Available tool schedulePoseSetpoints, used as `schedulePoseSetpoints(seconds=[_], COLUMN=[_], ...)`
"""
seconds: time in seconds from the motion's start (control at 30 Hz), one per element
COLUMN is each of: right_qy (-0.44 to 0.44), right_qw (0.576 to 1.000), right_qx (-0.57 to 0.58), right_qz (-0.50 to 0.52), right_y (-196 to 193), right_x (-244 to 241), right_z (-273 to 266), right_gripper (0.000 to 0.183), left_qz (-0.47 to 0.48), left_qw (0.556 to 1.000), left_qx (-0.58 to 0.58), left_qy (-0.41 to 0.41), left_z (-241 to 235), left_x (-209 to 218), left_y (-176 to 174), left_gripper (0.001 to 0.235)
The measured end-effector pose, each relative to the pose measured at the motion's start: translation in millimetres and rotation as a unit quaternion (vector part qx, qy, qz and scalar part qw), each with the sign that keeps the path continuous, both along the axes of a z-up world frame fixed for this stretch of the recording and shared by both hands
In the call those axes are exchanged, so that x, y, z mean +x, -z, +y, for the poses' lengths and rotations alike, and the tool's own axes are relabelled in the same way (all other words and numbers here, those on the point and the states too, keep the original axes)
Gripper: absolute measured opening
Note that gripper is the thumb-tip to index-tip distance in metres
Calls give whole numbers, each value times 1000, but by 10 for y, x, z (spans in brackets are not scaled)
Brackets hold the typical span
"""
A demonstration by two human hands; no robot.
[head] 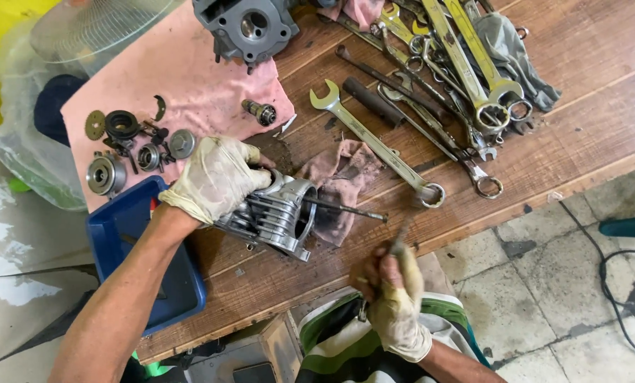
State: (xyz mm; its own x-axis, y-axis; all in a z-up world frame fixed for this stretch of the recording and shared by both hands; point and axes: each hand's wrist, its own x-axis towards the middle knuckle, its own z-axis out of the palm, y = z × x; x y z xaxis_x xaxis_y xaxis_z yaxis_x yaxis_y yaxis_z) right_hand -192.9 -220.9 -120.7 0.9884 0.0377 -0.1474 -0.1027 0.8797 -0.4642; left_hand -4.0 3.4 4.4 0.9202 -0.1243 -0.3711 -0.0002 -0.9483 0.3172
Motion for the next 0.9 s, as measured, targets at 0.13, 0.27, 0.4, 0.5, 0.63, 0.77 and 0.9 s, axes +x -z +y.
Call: schedulePoseSetpoints(seconds=[0.13, 0.27, 0.4, 0.5, 0.63, 0.77, 0.9], right_qy=[64, 83, -10, 19, 80, 116, 90], right_qw=[998, 993, 1000, 1000, 994, 987, 990], right_qx=[1, -80, 20, 6, -70, -105, -107], right_qz=[22, -34, 11, -1, 29, 26, -20], right_y=[85, 104, 116, 129, 42, 36, -143], right_x=[15, 11, 12, 15, 181, 312, 415], right_z=[33, -5, -24, -21, -73, -70, -86], right_gripper=[16, 16, 17, 16, 22, 20, 23], left_qz=[-4, -6, -1, -2, -27, -56, -56], left_qw=[1000, 1000, 1000, 1000, 999, 998, 997], left_qx=[9, 3, -3, 12, 1, -36, -23], left_qy=[8, -13, -11, -24, -20, -22, -45], left_z=[4, 10, -29, -66, -9, 82, 95], left_x=[9, -26, -27, -71, -101, -180, -261], left_y=[0, 51, 0, -61, -3, 35, 25], left_gripper=[29, 27, 30, 30, 26, 18, 17])
